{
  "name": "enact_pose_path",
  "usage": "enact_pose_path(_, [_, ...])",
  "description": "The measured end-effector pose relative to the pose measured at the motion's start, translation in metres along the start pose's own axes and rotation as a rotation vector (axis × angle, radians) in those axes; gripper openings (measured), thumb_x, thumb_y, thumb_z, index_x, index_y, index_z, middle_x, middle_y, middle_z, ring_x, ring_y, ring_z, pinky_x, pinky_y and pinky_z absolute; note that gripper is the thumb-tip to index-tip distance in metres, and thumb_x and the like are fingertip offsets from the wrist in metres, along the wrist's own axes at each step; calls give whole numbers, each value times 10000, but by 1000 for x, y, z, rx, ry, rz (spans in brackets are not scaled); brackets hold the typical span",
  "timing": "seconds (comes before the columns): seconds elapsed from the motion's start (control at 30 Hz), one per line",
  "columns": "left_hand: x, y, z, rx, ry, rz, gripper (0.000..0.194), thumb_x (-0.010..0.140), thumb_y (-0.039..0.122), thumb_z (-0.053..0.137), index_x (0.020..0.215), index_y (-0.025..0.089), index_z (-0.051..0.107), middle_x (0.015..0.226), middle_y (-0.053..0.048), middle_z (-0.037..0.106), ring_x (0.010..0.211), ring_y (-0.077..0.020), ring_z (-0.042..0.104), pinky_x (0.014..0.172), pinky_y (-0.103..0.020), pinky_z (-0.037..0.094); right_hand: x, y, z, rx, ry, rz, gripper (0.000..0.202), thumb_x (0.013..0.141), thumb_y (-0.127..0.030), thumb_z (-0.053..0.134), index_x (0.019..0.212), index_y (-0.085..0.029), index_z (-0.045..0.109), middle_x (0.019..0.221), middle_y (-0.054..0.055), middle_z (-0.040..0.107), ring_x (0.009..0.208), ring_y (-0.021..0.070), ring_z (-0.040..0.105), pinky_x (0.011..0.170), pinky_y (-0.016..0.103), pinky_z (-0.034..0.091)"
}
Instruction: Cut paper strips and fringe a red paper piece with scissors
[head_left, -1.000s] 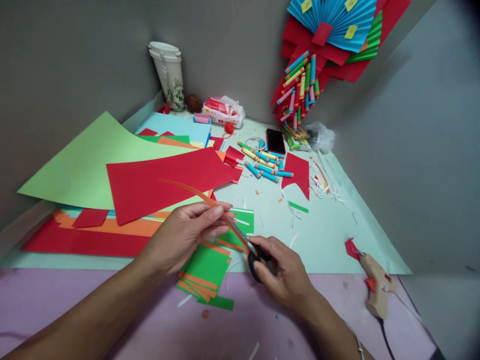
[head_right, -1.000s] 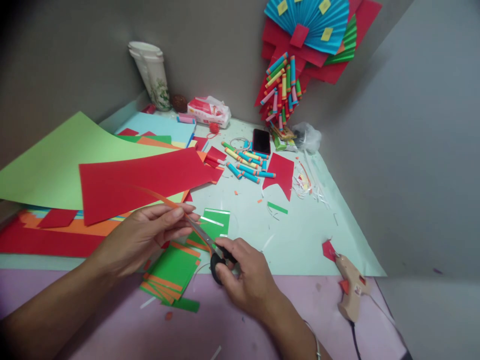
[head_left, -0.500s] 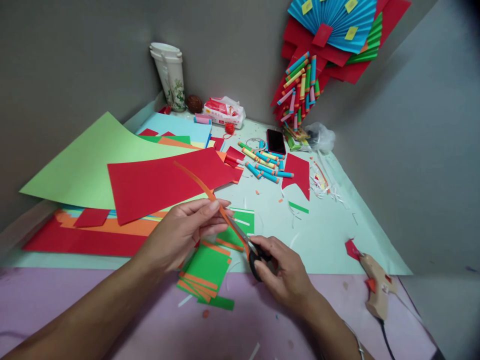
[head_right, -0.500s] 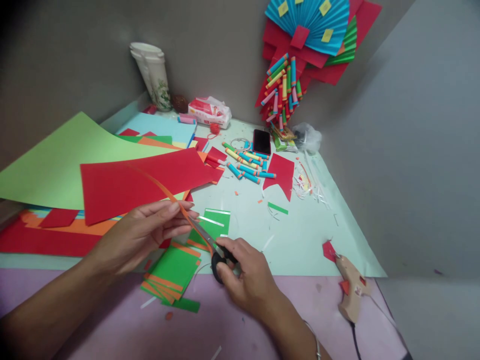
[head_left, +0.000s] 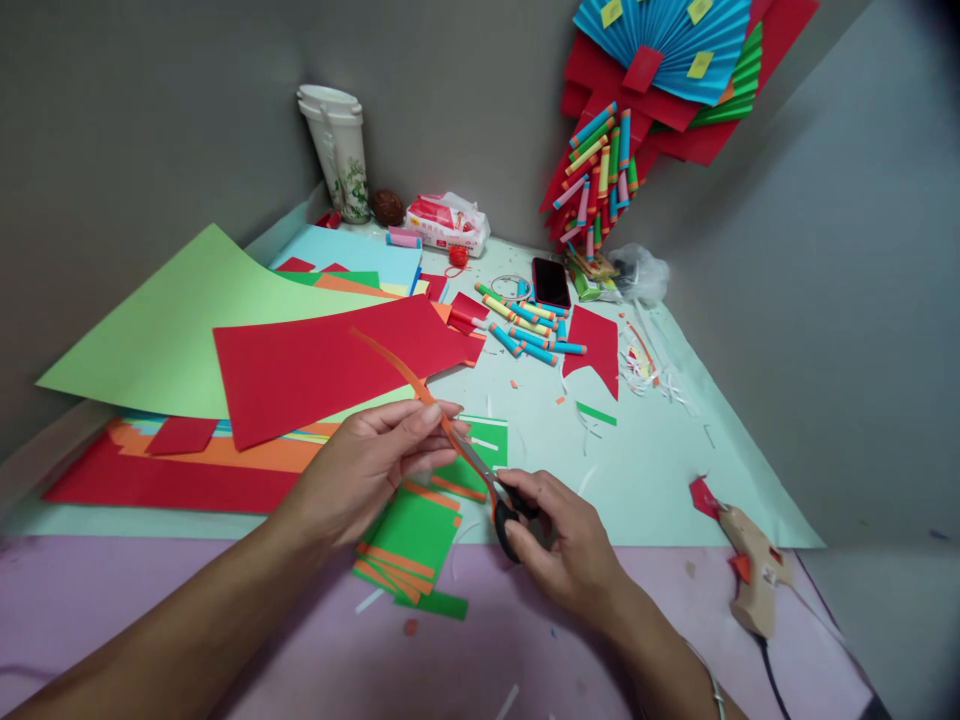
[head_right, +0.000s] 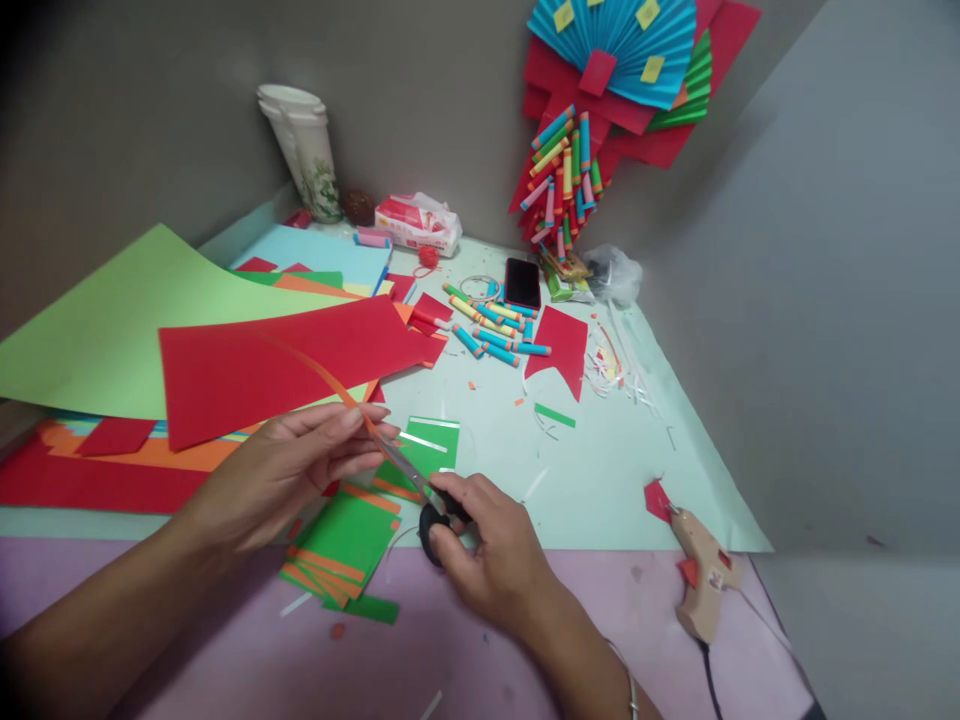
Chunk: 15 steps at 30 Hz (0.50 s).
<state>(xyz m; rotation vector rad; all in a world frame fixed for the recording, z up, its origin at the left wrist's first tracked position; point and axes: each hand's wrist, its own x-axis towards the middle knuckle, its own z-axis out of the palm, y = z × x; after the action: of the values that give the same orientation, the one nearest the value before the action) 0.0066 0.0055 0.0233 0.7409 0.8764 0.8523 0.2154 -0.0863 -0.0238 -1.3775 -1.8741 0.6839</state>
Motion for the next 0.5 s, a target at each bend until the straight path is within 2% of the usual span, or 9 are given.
enact_pose_path(0.3, [0,-1,1,14,27,-7,184,827,332,717,896,173,779,979,-77,770,867,-166,714,819,-243,569,0,-1,0,-13,11,-17,440,837,-156,568,1269,-236,553,859,27,620,742,167,593,705,276,500])
enact_pose_path(0.5, [0,-2,0,1,9,-2,167,844,321,701,878,178,781,961,-56,768,865,-154,712,800,-223,576,-1,-2,-1,-11,0,-3,438,835,-149,570,1265,-233,559,869,28,623,749,167,584,708,274,487])
